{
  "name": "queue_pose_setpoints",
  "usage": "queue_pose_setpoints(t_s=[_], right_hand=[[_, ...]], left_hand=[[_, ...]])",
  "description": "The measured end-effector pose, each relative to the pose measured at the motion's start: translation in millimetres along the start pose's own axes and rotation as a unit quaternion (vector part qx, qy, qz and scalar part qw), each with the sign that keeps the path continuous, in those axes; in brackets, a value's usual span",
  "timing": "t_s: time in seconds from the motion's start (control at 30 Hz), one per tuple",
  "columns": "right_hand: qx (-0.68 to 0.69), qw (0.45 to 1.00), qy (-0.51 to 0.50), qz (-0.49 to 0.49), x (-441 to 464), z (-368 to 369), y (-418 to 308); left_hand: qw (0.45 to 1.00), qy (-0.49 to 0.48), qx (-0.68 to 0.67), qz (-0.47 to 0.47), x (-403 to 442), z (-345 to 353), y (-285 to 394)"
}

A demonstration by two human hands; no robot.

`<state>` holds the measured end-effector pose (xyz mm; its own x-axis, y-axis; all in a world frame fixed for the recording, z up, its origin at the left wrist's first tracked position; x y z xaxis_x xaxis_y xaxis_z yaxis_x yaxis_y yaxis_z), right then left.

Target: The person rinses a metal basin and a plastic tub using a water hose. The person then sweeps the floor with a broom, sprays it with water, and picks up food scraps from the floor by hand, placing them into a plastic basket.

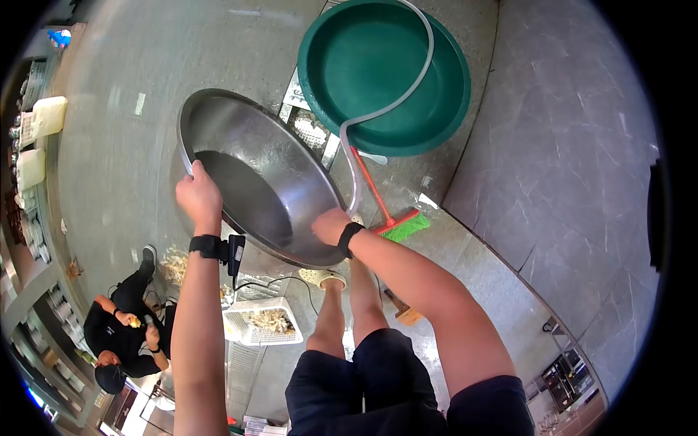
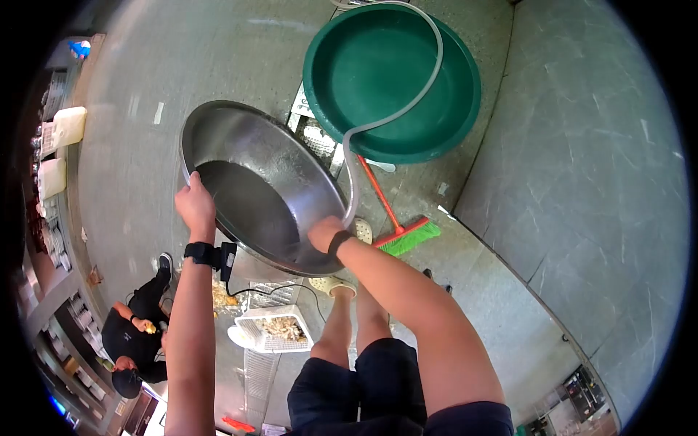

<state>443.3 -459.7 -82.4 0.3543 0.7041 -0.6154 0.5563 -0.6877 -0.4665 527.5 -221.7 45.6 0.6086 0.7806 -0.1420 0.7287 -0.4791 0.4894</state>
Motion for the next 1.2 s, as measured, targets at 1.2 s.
queue_pose_setpoints(t_s=[1.2], right_hand=[[0.051,0.987,0.055,0.145,-36.2,23.5,37.1]], left_hand=[[1.000,0.018,0.002,0.011,6.7,6.5,-9.8]])
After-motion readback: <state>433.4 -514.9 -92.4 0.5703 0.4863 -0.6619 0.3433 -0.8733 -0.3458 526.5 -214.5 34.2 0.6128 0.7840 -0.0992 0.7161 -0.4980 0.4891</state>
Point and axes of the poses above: each hand's wrist, its own x-axis towards the middle knuckle, its own z-axis out of the palm, y = z × x, the point moved 1 cm from there along x, towards the middle knuckle, and after that the axes turned 1 degree about -y, right-handed, at the moved point
